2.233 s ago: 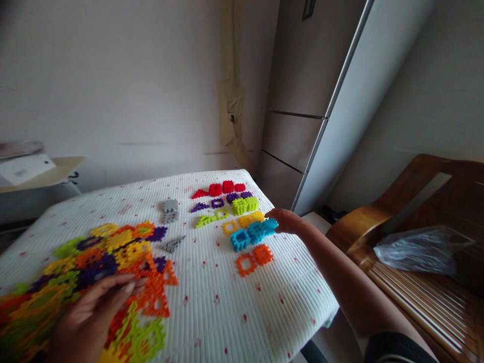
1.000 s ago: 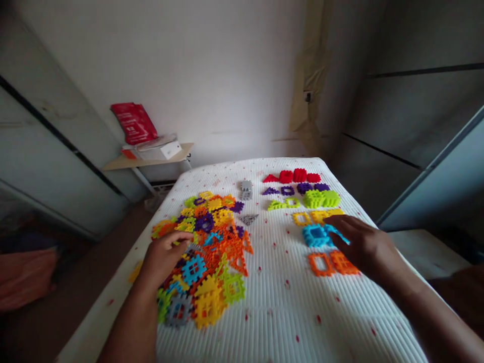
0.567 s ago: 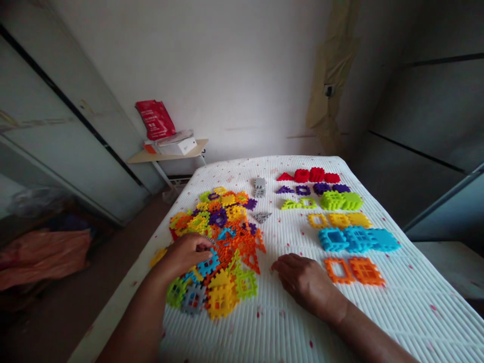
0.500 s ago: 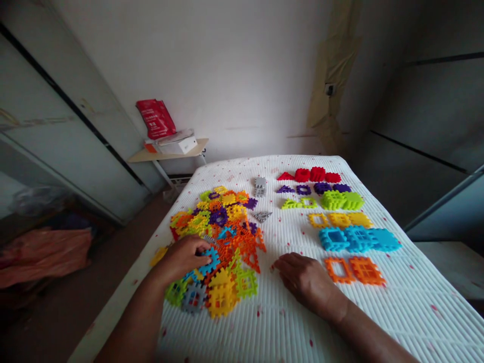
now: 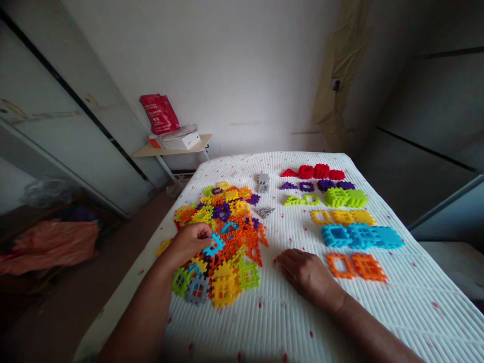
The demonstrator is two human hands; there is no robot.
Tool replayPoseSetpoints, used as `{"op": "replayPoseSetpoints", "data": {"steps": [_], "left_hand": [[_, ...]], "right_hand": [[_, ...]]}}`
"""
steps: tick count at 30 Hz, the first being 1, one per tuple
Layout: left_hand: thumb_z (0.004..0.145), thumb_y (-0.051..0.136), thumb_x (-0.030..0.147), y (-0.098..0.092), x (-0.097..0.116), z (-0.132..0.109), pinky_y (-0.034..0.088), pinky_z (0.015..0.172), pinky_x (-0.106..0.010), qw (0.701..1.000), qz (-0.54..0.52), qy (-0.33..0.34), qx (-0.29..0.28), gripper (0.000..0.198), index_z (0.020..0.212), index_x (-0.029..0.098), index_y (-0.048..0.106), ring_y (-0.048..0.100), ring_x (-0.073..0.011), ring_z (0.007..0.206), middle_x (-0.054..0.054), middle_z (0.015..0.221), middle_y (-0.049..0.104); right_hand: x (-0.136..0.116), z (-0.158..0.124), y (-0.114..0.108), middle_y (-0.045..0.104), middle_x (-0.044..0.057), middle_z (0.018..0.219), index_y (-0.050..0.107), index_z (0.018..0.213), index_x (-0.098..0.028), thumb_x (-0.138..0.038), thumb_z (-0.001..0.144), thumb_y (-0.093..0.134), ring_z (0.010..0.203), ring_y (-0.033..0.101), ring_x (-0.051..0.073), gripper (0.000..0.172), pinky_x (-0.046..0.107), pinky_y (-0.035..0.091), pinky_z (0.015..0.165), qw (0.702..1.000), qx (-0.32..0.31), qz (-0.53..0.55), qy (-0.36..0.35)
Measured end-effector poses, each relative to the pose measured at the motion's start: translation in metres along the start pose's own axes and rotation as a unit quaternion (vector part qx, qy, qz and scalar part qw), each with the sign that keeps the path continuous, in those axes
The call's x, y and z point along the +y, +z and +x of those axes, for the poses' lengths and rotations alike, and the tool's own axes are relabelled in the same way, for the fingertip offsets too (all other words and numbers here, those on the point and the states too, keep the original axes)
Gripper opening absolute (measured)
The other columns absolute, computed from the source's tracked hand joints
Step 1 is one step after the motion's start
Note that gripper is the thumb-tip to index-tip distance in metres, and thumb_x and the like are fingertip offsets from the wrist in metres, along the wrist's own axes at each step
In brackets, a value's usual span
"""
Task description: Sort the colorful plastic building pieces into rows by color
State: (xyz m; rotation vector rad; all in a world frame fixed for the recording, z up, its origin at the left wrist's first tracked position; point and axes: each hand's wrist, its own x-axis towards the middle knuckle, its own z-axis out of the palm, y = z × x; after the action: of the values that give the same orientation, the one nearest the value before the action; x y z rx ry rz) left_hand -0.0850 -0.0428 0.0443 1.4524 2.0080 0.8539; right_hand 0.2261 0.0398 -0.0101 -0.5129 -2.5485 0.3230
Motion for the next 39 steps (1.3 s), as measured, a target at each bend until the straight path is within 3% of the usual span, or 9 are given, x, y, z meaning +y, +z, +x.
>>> {"op": "replayPoseSetpoints", "data": {"steps": [3,5,9,13,19,33,39], "left_hand": [[0.063,0.063,0.030,0.002,0.017,0.001,0.037,0.051,-0.023,0.989,-0.145,-0.009,0.038,0.015,0.065,0.017,0.055,0.048,-0.0104,0.051,0.005,0.056,0.053],[0.062,0.066,0.033,0.011,0.027,0.002,0.037,0.048,-0.022,0.970,-0.238,-0.025,0.042,0.019,0.068,0.018,0.055,0.046,-0.0092,0.045,0.006,0.052,0.053],[0.060,0.071,0.032,0.042,0.040,0.008,0.038,0.045,-0.021,0.925,-0.376,-0.044,0.028,0.023,0.070,0.017,0.057,0.047,-0.0084,0.042,0.005,0.050,0.055],[0.058,0.074,0.030,0.074,0.048,0.013,0.038,0.043,-0.020,0.886,-0.459,-0.064,0.006,0.025,0.068,0.016,0.056,0.048,-0.0077,0.042,0.004,0.050,0.056],[0.058,0.075,0.031,0.096,0.048,0.013,0.040,0.045,-0.020,0.874,-0.479,-0.077,-0.019,0.027,0.070,0.015,0.058,0.050,-0.0081,0.045,0.003,0.053,0.059],[0.056,0.077,0.032,0.100,0.045,0.010,0.039,0.046,-0.019,0.879,-0.466,-0.086,-0.056,0.028,0.068,0.015,0.059,0.049,-0.0072,0.045,0.005,0.053,0.058],[0.060,0.075,0.042,0.099,0.047,0.007,0.044,0.049,-0.022,0.885,-0.457,-0.091,-0.013,0.044,0.093,0.015,0.064,0.054,-0.0102,0.051,0.002,0.063,0.064]], "right_hand": [[-0.001,0.005,-0.003,0.068,0.008,0.091,0.064,0.099,-0.019,-0.017,0.091,0.040,0.077,0.066,0.017,0.025,0.030,0.055,0.066,1.000,-0.025,0.004,0.012],[-0.004,0.011,-0.005,0.067,0.009,0.096,0.061,0.103,-0.019,-0.020,0.091,0.043,0.082,0.066,0.018,0.022,0.031,0.056,0.069,0.999,0.010,0.021,0.033],[-0.015,0.029,-0.011,0.062,0.010,0.109,0.055,0.115,-0.021,-0.024,0.089,0.050,0.096,0.062,0.020,0.027,0.034,0.055,0.078,0.992,0.109,0.047,0.052],[-0.023,0.047,-0.012,0.057,0.013,0.120,0.049,0.123,-0.022,-0.025,0.085,0.055,0.107,0.057,0.024,0.038,0.041,0.053,0.085,0.989,0.141,0.020,0.030],[-0.021,0.054,-0.005,0.055,0.014,0.123,0.049,0.125,-0.022,-0.024,0.082,0.058,0.108,0.056,0.026,0.043,0.042,0.052,0.085,0.993,0.112,-0.015,0.043],[-0.016,0.050,-0.002,0.058,0.012,0.118,0.042,0.128,-0.022,-0.024,0.079,0.058,0.101,0.056,0.024,0.052,0.037,0.050,0.083,0.997,0.057,-0.017,0.038],[-0.008,0.037,-0.021,0.060,0.012,0.114,0.044,0.128,-0.020,-0.034,0.077,0.064,0.101,0.057,0.025,0.056,0.039,0.049,0.084,0.993,0.094,-0.004,0.073]]}}
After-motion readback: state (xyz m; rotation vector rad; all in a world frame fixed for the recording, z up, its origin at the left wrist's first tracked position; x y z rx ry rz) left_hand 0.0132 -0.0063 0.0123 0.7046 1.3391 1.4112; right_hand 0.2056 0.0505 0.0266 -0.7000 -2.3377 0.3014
